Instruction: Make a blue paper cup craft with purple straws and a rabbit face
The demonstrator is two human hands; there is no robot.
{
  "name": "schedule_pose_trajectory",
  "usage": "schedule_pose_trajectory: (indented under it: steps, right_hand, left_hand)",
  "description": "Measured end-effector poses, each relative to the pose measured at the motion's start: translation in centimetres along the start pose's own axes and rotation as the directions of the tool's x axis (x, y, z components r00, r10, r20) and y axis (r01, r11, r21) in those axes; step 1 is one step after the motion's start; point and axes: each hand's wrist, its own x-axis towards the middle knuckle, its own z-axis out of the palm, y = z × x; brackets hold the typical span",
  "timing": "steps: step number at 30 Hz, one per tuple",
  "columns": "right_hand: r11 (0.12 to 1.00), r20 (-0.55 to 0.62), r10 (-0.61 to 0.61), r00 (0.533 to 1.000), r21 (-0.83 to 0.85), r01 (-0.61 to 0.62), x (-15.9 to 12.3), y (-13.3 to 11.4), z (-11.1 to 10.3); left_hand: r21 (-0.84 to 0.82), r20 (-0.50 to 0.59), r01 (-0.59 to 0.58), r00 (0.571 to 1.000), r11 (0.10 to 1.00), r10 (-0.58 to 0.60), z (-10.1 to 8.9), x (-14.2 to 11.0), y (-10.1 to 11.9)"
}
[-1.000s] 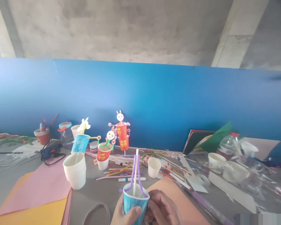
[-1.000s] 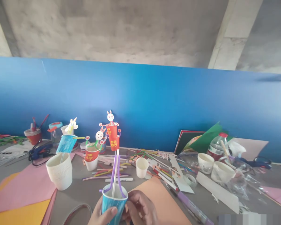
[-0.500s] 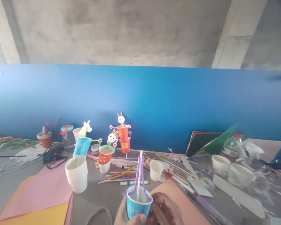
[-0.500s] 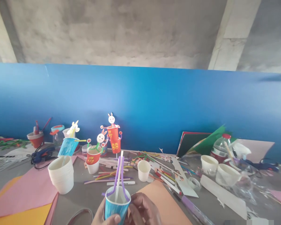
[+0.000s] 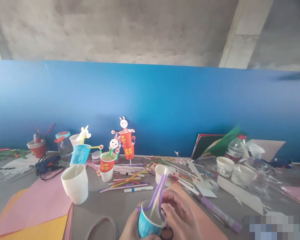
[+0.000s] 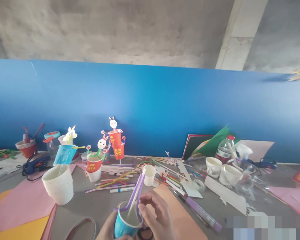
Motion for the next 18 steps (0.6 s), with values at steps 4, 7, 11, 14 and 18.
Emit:
schedule_pose_trajectory:
  steps: [4, 7, 11, 14, 18]
  right_hand:
    - [1.0, 0.035, 0.004, 0.999, -0.018, -0.003, 0.2, -0.2, 0.0]
    - [0.999, 0.108, 0.045, 0.993, -0.015, -0.044, 0.1, -0.7, 0.5]
    - [0.98, 0.196, 0.189, 0.962, 0.018, -0.197, -0.4, -0.8, 1.7]
    - [0.972, 0.207, 0.208, 0.956, 0.067, -0.226, -0.7, -0.4, 2.2]
    - [0.97, 0.18, 0.215, 0.96, 0.077, -0.232, -0.9, 0.3, 2.4]
  left_hand:
    - [-0.047, -0.03, 0.045, 0.998, 0.998, -0.046, -0.2, -0.1, 0.1]
    - [-0.058, -0.096, 0.053, 0.994, 0.997, -0.058, -0.9, 0.1, -0.2]
    - [-0.124, -0.065, 0.029, 0.997, 0.992, -0.037, -1.4, 0.4, -0.4]
    - [-0.163, -0.038, 0.011, 0.999, 0.986, -0.018, -1.1, 0.4, -0.4]
    - [-0.134, -0.12, 0.009, 0.992, 0.991, -0.026, -1.0, 0.3, -0.3]
